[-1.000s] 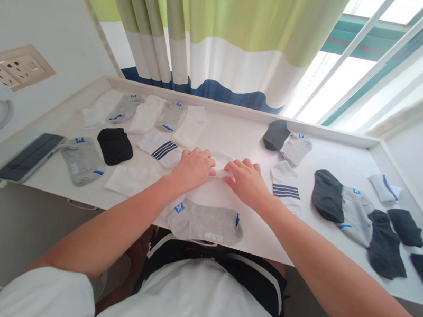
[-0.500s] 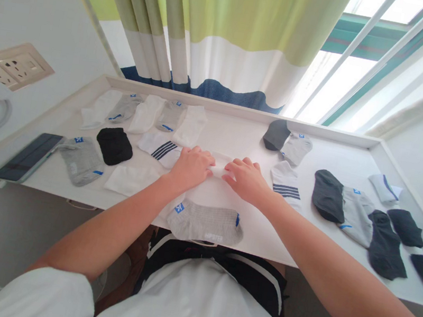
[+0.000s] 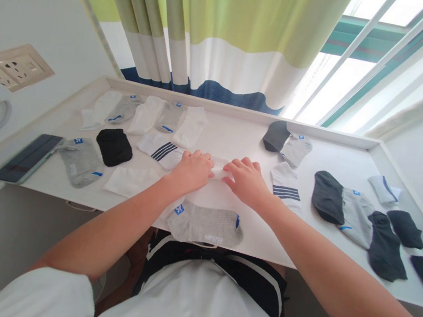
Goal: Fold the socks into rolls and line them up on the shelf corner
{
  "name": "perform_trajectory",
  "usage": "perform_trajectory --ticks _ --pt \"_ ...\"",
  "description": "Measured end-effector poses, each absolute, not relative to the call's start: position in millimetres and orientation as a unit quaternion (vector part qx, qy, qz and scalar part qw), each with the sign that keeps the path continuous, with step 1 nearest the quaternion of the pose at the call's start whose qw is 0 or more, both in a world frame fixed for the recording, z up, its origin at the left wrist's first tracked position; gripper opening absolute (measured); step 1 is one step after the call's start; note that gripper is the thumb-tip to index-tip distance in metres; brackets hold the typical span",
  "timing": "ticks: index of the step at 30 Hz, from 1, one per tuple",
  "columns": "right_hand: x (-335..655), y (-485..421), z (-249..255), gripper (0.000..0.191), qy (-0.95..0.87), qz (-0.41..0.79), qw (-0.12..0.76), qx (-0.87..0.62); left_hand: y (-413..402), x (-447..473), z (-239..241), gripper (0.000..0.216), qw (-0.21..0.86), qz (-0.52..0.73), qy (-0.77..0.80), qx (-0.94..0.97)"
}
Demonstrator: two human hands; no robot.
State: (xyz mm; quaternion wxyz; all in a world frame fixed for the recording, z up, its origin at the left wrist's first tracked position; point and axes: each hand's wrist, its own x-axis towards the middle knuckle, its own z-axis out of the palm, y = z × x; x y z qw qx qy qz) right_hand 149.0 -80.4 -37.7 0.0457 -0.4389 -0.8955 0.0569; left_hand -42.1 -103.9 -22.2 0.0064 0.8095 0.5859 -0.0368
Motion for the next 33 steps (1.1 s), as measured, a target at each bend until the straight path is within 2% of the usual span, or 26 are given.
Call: perform_trajectory --ticks 9,15,25,33 --pt "146.6 -78.6 -35.8 0.027 -0.892 0.064 0.02 -0.447 -105.9 -42.8 -15.0 0.026 -0.017 0.023 0.58 0.814" --pt "144.5 -77.9 -32.6 0.028 -0.892 0.067 0.007 -0.448 -99.2 -41.6 -24.6 0.017 -0.005 0.032 0.584 0.811" --pt "145.1 -79.8 -36.0 0.034 -0.893 0.041 0.038 -0.447 -93.8 -37.7 -18.4 0.019 0.018 -0.022 0.587 0.809" --pt "144.7 -77.5 -36.0 0.025 -0.891 0.039 0.023 -0.452 -90.6 -36.9 -19.0 0.023 0.025 -0.037 0.586 0.809"
